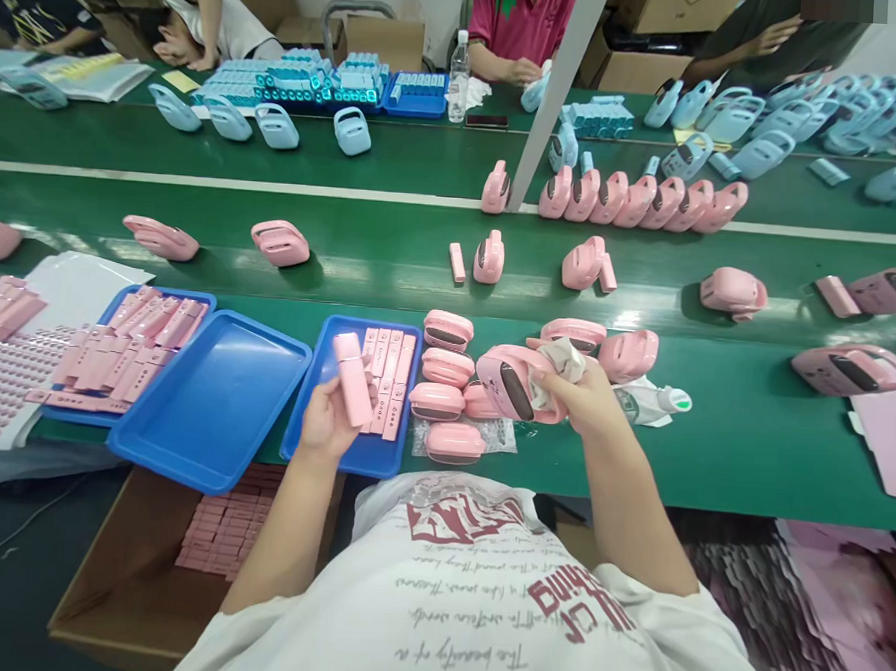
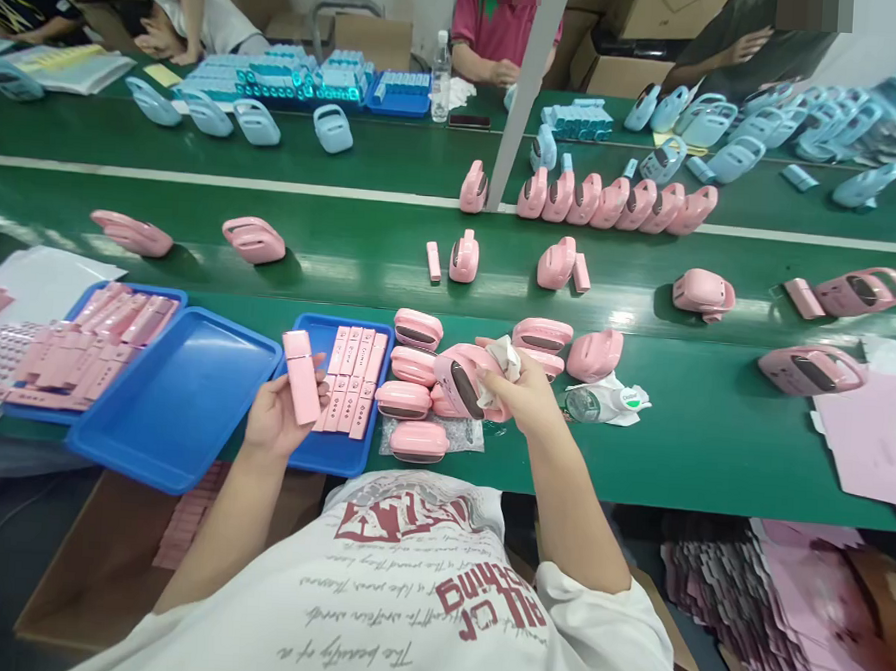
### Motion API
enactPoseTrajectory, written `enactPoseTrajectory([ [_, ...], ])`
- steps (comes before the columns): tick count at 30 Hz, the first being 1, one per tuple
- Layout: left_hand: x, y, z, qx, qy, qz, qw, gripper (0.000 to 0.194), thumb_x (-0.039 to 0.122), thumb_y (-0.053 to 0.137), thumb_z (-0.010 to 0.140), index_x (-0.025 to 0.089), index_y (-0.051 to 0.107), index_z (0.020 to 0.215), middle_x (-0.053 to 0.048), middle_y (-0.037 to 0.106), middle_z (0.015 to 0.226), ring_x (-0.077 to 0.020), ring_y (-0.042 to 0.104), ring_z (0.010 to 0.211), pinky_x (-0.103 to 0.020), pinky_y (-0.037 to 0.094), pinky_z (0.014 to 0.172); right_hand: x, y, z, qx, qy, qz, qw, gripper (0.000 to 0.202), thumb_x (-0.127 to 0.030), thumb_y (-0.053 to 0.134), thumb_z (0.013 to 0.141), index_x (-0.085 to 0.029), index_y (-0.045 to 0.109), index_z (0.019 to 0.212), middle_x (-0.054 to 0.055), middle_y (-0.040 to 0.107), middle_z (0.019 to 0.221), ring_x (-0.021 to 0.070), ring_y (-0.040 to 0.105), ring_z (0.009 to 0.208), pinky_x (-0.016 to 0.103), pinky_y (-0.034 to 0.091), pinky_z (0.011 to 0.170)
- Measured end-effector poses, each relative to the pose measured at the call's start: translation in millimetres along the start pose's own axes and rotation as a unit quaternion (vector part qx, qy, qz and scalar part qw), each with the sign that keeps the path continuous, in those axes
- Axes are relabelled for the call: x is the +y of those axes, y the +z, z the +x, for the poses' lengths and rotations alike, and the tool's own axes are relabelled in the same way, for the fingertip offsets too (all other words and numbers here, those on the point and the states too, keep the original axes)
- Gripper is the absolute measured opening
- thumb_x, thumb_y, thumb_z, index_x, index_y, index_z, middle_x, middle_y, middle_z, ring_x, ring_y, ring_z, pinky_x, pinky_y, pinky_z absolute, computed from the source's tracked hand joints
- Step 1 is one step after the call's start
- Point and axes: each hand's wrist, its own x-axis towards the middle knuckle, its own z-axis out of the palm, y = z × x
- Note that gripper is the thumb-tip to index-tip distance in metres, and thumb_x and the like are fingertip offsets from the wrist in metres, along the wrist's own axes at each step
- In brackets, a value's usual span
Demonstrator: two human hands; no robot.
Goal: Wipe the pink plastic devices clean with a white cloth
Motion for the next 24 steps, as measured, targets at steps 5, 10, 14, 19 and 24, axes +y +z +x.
enactPoseTrajectory([
  [5,10.1,50.7,-26.7,-0.2,-0.052,-0.093,0.974,0.045,0.044,0.07,0.071,0.014,0.062,0.103,0.003,0.047,0.063,-0.0059,0.041,0.046,-0.016,0.036,0.039,3.6,3.9,0.0,0.006,0.018,0.009,1.0,0.044,-0.042,0.071,0.07,-0.02,0.068,0.108,0.004,0.072,0.09,0.0194,0.065,0.077,0.031,0.053,0.066],
  [10,8.6,68.5,-28.9,-0.208,-0.091,-0.113,0.967,0.032,0.046,0.067,0.076,0.015,0.062,0.085,0.0,0.05,0.068,-0.0079,0.049,0.055,-0.016,0.041,0.043,2.3,2.5,-5.8,0.025,0.032,0.039,0.998,0.043,-0.042,0.073,0.066,-0.02,0.07,0.102,0.002,0.069,0.079,0.0159,0.061,0.068,0.028,0.05,0.061],
  [14,6.9,71.3,-25.9,-0.23,-0.109,-0.126,0.959,0.049,0.053,0.072,0.071,0.013,0.066,0.099,0.002,0.049,0.064,-0.0052,0.045,0.049,-0.014,0.04,0.041,5.9,1.1,-8.3,0.034,0.031,0.045,0.998,0.041,-0.041,0.073,0.066,-0.021,0.071,0.101,0.001,0.069,0.08,0.0146,0.059,0.066,0.027,0.049,0.06],
  [19,7.0,69.9,-21.5,-0.229,-0.104,-0.142,0.957,0.046,0.056,0.067,0.075,0.012,0.066,0.088,0.002,0.05,0.058,-0.0041,0.042,0.043,-0.012,0.037,0.036,12.1,-0.8,-8.1,0.033,0.033,0.041,0.998,0.04,-0.042,0.071,0.07,-0.021,0.07,0.105,0.002,0.07,0.08,0.0151,0.059,0.063,0.027,0.049,0.056],
  [24,11.3,76.8,-14.2,-0.119,-0.14,-0.151,0.971,0.042,0.04,0.035,0.097,0.013,0.065,0.084,-0.001,0.055,0.06,-0.0056,0.047,0.044,-0.014,0.042,0.041,12.2,-2.0,0.4,0.038,0.025,0.046,0.998,0.039,-0.041,0.072,0.069,-0.022,0.071,0.104,0.004,0.072,0.102,0.0203,0.066,0.087,0.031,0.054,0.073],
])
